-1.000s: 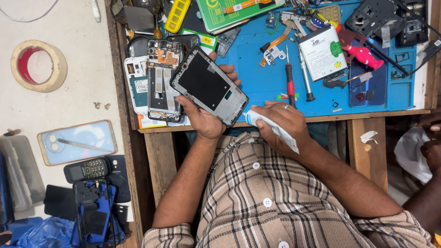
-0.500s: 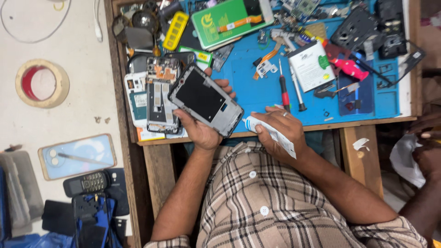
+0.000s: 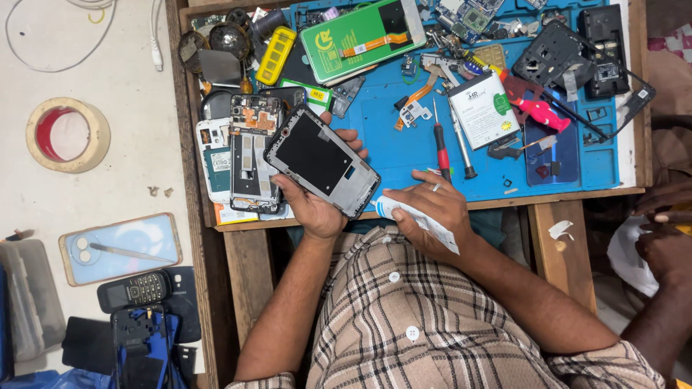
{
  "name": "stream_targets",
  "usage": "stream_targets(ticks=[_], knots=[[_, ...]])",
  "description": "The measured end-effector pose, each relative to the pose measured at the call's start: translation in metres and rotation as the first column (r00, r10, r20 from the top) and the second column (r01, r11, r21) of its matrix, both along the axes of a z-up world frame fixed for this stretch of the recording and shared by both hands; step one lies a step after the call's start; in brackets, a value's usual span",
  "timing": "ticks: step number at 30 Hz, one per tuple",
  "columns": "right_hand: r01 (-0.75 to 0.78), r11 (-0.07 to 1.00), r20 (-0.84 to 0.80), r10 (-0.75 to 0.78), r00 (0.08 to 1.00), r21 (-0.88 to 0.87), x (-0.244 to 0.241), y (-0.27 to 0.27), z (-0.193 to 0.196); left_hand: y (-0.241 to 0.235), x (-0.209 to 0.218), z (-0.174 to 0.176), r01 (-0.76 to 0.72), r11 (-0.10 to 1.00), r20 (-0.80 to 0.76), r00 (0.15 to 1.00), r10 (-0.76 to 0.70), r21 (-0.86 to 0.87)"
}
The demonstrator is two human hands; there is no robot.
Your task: The person handles a disassembled smartphone, removes a battery, and applies adhesive along the frame edges using a tube. The person then sets the tube down and continues holding the phone frame.
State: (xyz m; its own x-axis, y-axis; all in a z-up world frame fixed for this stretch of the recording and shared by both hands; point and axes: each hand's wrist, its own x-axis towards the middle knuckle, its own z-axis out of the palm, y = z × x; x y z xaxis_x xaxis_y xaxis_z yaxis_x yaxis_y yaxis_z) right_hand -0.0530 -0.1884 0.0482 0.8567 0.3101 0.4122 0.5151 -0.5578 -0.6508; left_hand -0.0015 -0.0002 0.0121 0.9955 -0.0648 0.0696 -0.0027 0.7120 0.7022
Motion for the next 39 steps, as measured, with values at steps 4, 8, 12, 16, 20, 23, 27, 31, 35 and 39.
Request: stream_targets(ticks=[4,8,12,16,20,23,27,31,35,39], knots=[[0.02,1.0,0.012,-0.02,1.0,-0.005,0.0009,-0.0008,-0.0007,-0.0008,0.0012,0.0006,0.004,1.0,-0.004,1.0,-0.004,0.0],[0.042,0.999,0.004,-0.042,0.999,-0.002,-0.0005,-0.0007,-0.002,0.0005,-0.0001,-0.0005,0.002,1.0,0.0,1.0,-0.002,0.01],[0.065,0.998,-0.001,-0.065,0.998,0.024,0.0001,-0.0027,-0.0014,0.0004,0.0004,-0.0014,0.004,1.0,0.009,1.0,-0.004,0.001],[0.053,0.999,-0.001,-0.053,0.999,0.004,0.0003,-0.0018,-0.0011,0.0001,-0.0002,-0.001,0.006,1.0,0.007,1.0,-0.006,-0.02],[0.053,0.998,0.001,-0.053,0.999,-0.015,-0.0006,-0.0017,-0.0012,0.0004,-0.0002,-0.0016,0.001,1.0,0.003,1.0,-0.001,0.012],[0.071,0.997,0.002,-0.071,0.997,0.007,-0.0002,-0.0025,-0.0001,0.0008,0.0001,-0.0017,0.008,1.0,0.0,1.0,-0.008,-0.003],[0.072,0.997,-0.012,-0.072,0.997,0.009,0.0003,-0.0023,0.0007,0.0009,0.0009,-0.0015,0.004,1.0,0.002,1.0,-0.004,0.016],[0.093,0.996,-0.016,-0.093,0.996,-0.017,-0.0002,-0.0019,-0.0001,0.0007,0.0006,-0.002,0.006,1.0,0.001,1.0,-0.006,0.017],[0.116,0.993,-0.017,-0.116,0.993,0.008,0.0,-0.0026,0.0009,0.0011,-0.0001,-0.0015,0.005,1.0,0.003,1.0,-0.005,0.016],[0.103,0.995,-0.006,-0.103,0.995,0.002,0.0007,-0.0024,0.0014,0.0012,0.0003,-0.0014,0.004,1.0,-0.003,1.0,-0.004,0.03]])
